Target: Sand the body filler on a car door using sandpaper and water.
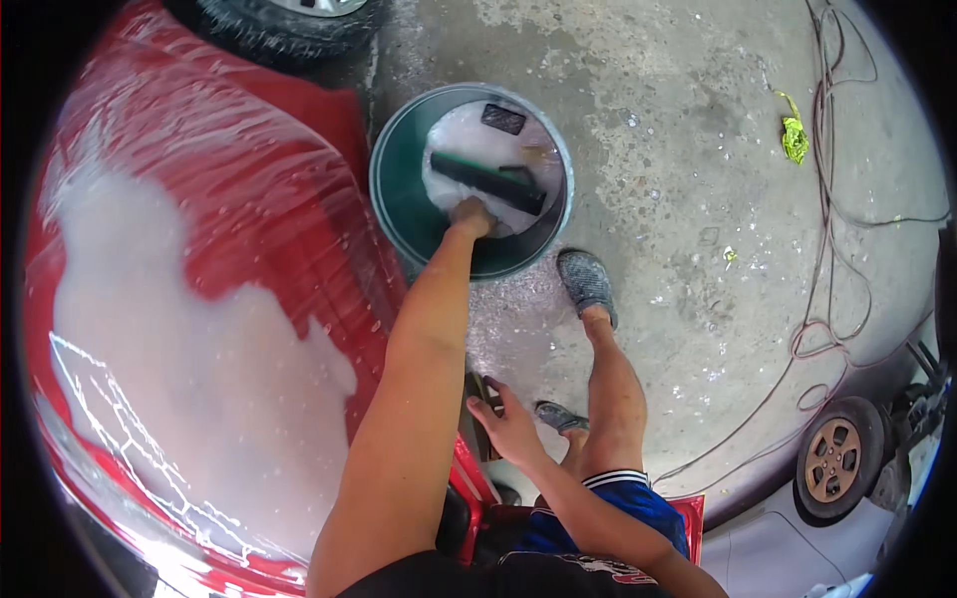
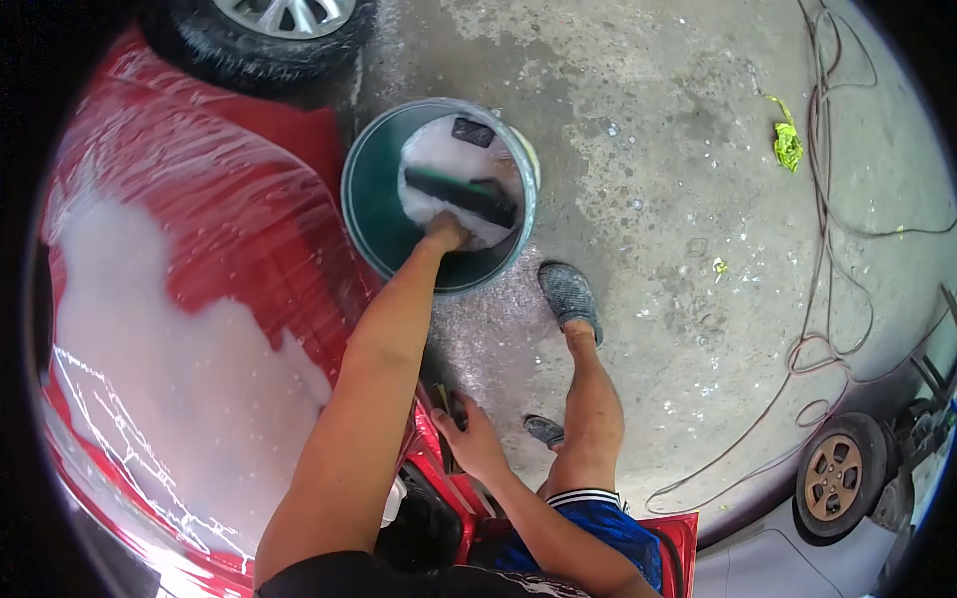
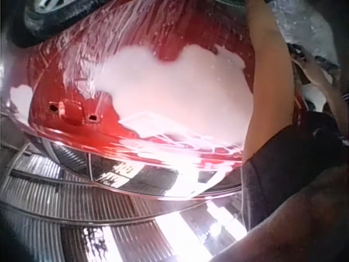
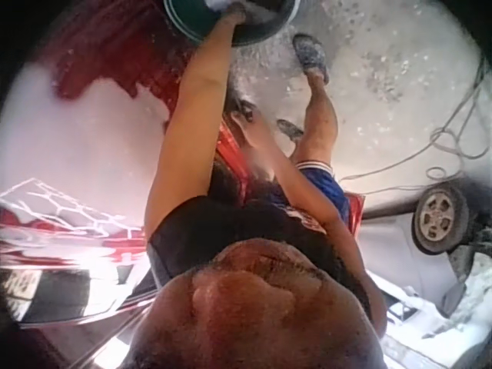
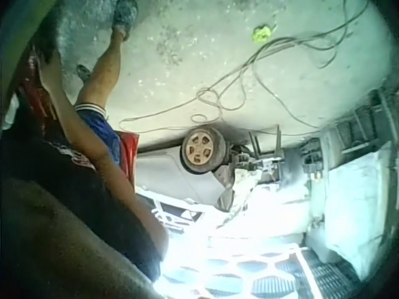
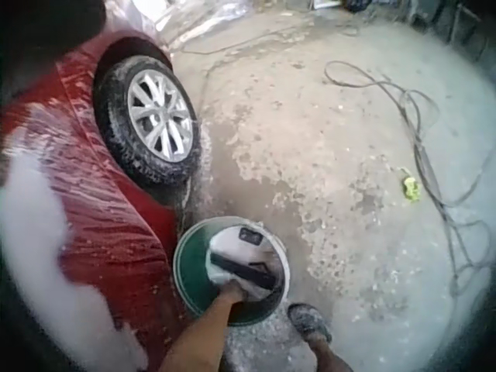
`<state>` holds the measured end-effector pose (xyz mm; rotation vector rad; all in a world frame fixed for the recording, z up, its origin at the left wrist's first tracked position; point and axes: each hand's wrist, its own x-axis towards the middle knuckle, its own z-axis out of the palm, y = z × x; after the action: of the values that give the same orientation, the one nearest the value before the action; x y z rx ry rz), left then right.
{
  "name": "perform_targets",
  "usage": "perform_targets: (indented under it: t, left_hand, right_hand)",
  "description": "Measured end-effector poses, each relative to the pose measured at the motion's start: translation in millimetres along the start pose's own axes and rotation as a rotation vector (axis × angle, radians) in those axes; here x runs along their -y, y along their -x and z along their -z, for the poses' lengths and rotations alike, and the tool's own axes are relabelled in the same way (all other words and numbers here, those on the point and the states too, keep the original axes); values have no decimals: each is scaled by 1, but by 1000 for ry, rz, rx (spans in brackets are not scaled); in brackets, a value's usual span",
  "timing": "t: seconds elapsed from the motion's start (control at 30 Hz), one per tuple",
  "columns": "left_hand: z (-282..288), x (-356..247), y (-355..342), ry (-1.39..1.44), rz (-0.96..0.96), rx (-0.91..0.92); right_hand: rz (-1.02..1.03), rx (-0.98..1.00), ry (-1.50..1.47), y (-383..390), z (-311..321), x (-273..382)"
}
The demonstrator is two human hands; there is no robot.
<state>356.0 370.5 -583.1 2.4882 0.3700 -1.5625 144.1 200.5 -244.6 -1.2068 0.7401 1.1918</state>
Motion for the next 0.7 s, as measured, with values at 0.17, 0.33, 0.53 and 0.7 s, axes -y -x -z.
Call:
perform_targets:
  t: [0.17,0.33,0.53,0.7]
  left_hand:
    - [33,-43,117,550,-197,-118]
    - [132,8,362,770,-361,-601]
    - [268,60,695,464,-380,-1192]
    - [316,128,753,-233,-174,-1385]
  right_hand:
    - [77,-127,-66,-24,16,-56]
    - [162,-112,-227,-4,18,-57]
    - [342,-63,-258,30,6,-72]
    - [368,232,-154,103,-17,9]
